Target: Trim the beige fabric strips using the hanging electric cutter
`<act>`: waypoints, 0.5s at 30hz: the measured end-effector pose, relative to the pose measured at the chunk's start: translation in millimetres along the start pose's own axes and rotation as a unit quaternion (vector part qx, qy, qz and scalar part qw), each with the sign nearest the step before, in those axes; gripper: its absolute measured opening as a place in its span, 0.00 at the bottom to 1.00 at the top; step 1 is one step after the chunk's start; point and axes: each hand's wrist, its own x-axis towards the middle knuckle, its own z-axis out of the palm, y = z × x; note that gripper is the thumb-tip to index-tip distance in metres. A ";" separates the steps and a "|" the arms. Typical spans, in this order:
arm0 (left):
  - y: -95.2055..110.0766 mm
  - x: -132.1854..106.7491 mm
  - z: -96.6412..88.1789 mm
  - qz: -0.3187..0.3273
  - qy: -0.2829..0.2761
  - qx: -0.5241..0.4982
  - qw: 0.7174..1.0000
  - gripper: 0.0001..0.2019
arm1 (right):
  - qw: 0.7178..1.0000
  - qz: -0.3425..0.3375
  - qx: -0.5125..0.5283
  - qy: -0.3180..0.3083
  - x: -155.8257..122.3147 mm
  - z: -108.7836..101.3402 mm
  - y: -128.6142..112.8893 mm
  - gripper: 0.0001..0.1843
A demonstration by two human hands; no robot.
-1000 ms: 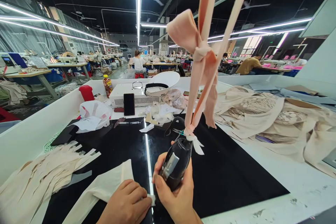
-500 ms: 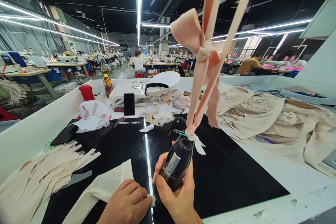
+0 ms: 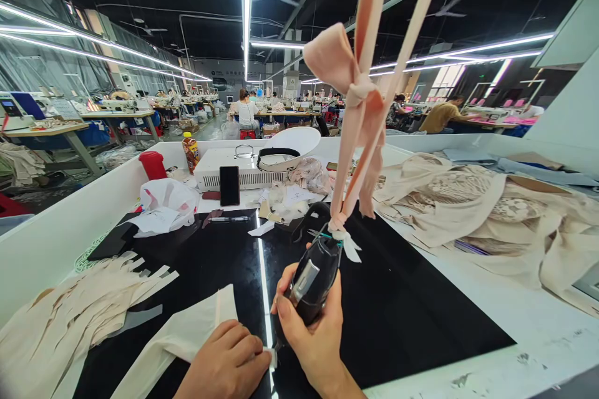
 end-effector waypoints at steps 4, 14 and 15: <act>1.3 0.6 1.5 -0.008 -0.005 -0.004 1.000 0.07 | 1.000 0.014 -0.014 0.003 -0.9 -2.5 1.1 0.44; -4.3 -5.0 -2.4 -0.007 -0.016 -0.011 1.000 0.08 | 1.000 0.006 0.020 -0.012 -5.5 -1.3 -1.6 0.42; -4.7 -5.1 -2.8 -0.009 -0.017 -0.012 1.000 0.08 | 1.000 0.009 0.017 -0.016 -6.3 -1.4 -1.4 0.43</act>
